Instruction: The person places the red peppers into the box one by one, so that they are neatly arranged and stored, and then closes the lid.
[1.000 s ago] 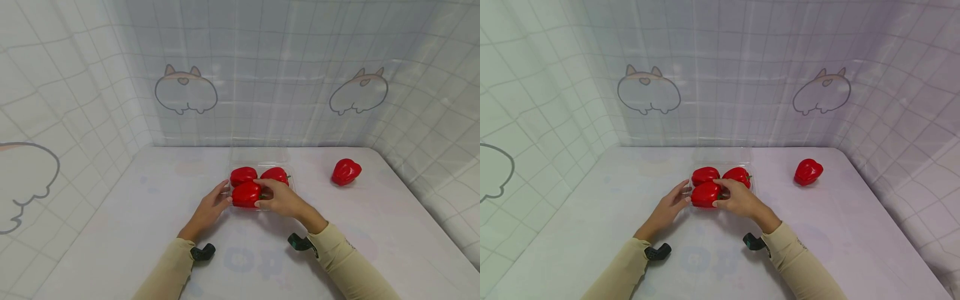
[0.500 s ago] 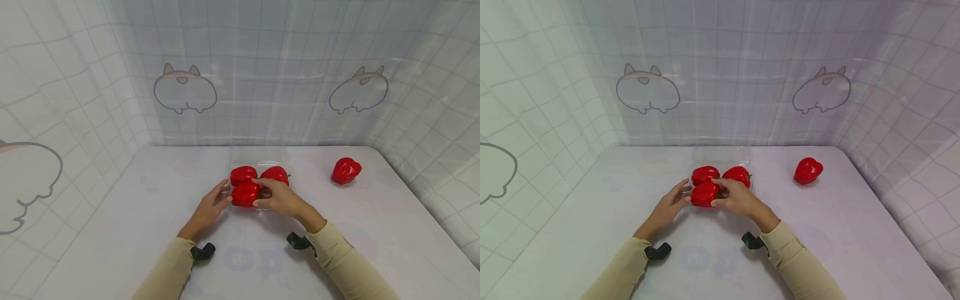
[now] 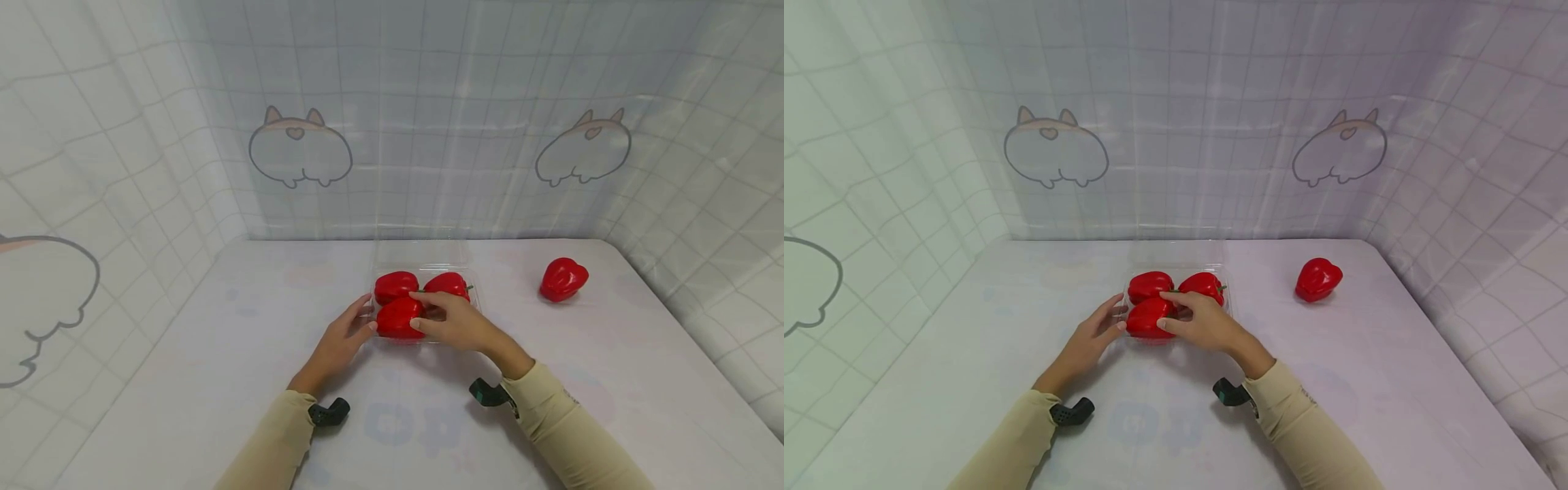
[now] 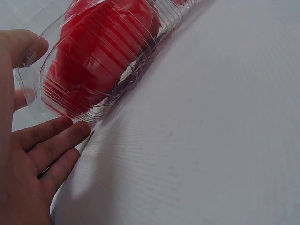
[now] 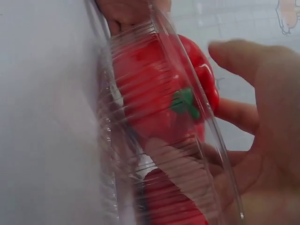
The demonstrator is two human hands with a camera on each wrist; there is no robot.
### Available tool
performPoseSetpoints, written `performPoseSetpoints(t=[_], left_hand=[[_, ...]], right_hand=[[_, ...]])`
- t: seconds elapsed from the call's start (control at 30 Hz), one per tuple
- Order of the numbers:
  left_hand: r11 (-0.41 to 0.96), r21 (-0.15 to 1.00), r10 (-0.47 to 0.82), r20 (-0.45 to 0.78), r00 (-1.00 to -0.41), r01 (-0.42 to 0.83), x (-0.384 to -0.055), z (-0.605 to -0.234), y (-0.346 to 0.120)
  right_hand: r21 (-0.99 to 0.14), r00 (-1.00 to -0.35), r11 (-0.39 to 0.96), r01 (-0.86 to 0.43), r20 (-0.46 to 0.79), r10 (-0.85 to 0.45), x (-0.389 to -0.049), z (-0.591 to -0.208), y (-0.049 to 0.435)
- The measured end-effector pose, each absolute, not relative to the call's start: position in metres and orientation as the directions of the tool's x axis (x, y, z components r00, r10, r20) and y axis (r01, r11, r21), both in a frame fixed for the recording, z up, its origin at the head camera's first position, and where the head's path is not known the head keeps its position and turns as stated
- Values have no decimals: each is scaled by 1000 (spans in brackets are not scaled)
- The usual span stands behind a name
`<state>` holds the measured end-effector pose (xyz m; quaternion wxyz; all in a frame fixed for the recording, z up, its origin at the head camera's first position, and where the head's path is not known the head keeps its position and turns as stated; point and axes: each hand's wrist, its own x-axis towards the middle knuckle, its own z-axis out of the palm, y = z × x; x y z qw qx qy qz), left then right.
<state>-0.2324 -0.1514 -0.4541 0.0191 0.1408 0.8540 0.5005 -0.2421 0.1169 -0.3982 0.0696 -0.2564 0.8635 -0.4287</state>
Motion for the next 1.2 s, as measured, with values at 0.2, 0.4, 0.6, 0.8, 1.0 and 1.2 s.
performPoseSetpoints(t=[0.2, 0.4, 0.6, 0.8, 1.0, 1.2], left_hand=[[457, 862, 261, 107, -959, 220, -233, -454, -152], [457, 861, 260, 108, -960, 221, -234, -452, -151], [463, 860, 252, 103, -962, 214, -234, -453, -152], [464, 860, 254, 101, -962, 212, -233, -453, -152], [461, 861, 253, 105, -962, 216, -235, -453, -152], [456, 863, 259, 104, -960, 216, -235, -456, -151]], right_hand=[[-791, -883, 502, -349, 98, -459, -241, -398, 113], [-766, -877, 522, -375, 110, -468, -238, -396, 107], [-773, -875, 515, -370, 104, -473, -239, -398, 108], [-804, -863, 484, -347, 72, -499, -242, -400, 114], [-812, -870, 484, -327, 59, -489, -243, -399, 116], [-826, -877, 476, -302, 45, -478, -242, -398, 117]])
